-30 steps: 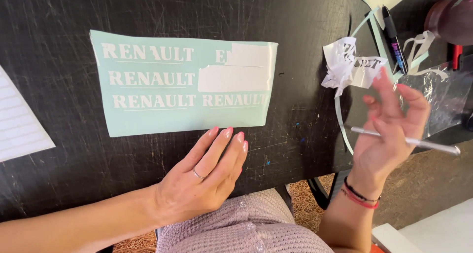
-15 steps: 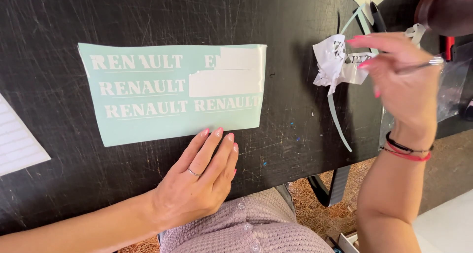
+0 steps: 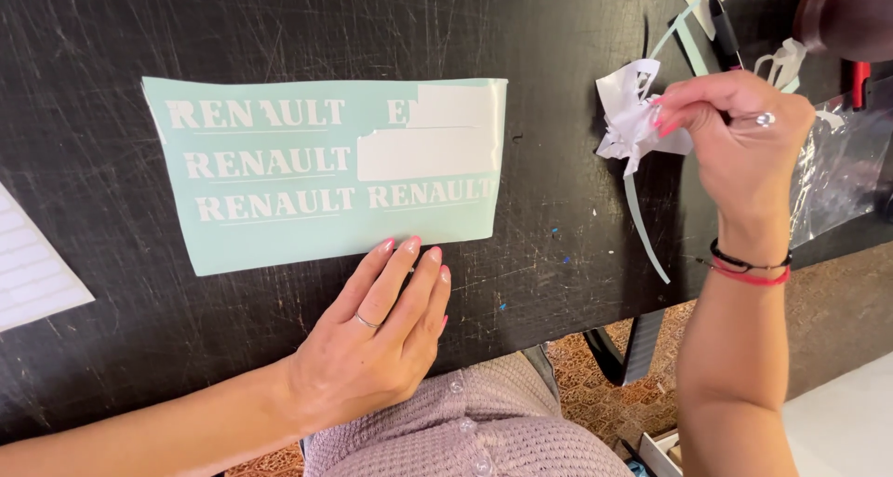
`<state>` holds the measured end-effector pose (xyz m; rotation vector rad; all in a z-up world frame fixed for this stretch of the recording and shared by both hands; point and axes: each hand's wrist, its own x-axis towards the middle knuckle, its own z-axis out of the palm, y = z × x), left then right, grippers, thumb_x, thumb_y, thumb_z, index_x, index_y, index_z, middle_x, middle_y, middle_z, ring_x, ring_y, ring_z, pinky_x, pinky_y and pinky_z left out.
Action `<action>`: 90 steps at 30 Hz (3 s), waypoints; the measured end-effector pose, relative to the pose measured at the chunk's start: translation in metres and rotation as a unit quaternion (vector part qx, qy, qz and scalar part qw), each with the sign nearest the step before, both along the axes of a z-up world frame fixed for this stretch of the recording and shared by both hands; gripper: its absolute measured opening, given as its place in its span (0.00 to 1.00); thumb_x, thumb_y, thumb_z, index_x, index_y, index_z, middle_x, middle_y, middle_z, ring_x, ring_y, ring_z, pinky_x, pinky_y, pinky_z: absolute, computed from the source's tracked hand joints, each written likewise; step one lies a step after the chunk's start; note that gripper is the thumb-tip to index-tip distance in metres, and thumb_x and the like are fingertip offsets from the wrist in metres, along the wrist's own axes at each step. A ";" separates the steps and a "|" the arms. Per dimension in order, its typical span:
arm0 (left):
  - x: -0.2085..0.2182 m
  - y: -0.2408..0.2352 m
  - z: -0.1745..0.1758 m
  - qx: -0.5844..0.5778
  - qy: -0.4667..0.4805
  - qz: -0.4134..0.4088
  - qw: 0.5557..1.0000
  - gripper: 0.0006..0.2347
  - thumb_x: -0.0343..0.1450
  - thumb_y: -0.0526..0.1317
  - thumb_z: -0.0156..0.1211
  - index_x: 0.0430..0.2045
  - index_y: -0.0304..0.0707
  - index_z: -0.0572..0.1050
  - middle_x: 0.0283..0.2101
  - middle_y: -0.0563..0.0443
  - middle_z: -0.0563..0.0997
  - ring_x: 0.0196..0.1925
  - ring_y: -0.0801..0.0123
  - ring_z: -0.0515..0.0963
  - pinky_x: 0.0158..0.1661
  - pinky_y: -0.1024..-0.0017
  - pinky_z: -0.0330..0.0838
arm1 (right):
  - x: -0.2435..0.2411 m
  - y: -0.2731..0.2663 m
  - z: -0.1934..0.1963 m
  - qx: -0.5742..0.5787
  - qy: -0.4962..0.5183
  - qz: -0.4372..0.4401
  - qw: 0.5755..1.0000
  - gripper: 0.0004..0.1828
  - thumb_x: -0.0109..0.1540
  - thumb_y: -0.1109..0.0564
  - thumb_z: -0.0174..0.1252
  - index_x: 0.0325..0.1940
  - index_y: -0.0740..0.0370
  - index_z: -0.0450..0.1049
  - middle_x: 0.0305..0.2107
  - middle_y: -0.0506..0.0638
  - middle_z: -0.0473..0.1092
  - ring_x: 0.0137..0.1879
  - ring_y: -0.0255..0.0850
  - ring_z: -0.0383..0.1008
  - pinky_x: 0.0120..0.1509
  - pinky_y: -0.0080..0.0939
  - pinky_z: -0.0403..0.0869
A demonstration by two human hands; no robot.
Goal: Weeding excess vinyl from a decal sheet using a craft knife weeding tool
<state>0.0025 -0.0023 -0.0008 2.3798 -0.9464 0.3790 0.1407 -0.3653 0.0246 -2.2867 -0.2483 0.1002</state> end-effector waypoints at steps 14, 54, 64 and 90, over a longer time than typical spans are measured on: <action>0.007 0.001 0.010 -0.251 0.177 -0.065 0.950 0.13 0.77 0.33 0.48 0.51 0.22 0.73 0.51 0.33 0.79 0.53 0.47 0.80 0.56 0.53 0.80 | -0.026 0.014 0.012 0.121 -0.036 -0.021 0.992 0.20 0.86 0.57 0.40 0.84 0.54 0.53 0.77 0.75 0.59 0.22 0.30 0.47 0.24 0.28 0.50; 0.020 0.006 -0.010 -0.614 0.712 -0.210 0.270 0.25 0.82 0.55 0.36 0.72 0.43 0.60 0.79 0.38 0.55 0.81 0.47 0.55 0.76 0.47 0.53 | -0.089 0.110 0.025 -0.083 -0.243 0.152 0.954 0.10 0.67 0.73 0.58 0.31 0.70 0.77 0.31 0.60 0.79 0.34 0.48 0.79 0.36 0.45 0.71; 0.019 0.004 -0.005 -0.604 0.736 -0.185 0.243 0.31 0.79 0.59 0.35 0.71 0.34 0.59 0.76 0.41 0.61 0.78 0.59 0.59 0.76 0.49 0.55 | -0.120 0.141 0.007 -0.165 -0.244 0.163 0.942 0.06 0.67 0.68 0.67 0.49 0.70 0.82 0.38 0.54 0.72 0.36 0.38 0.74 0.38 0.36 0.77; 0.024 0.010 -0.002 -0.591 0.724 -0.198 0.295 0.29 0.81 0.58 0.30 0.72 0.38 0.57 0.79 0.35 0.54 0.80 0.43 0.56 0.73 0.45 0.55 | -0.097 0.070 -0.008 -0.200 -0.253 -0.025 0.946 0.07 0.70 0.63 0.68 0.40 0.71 0.83 0.39 0.61 0.74 0.36 0.41 0.69 0.32 0.34 0.63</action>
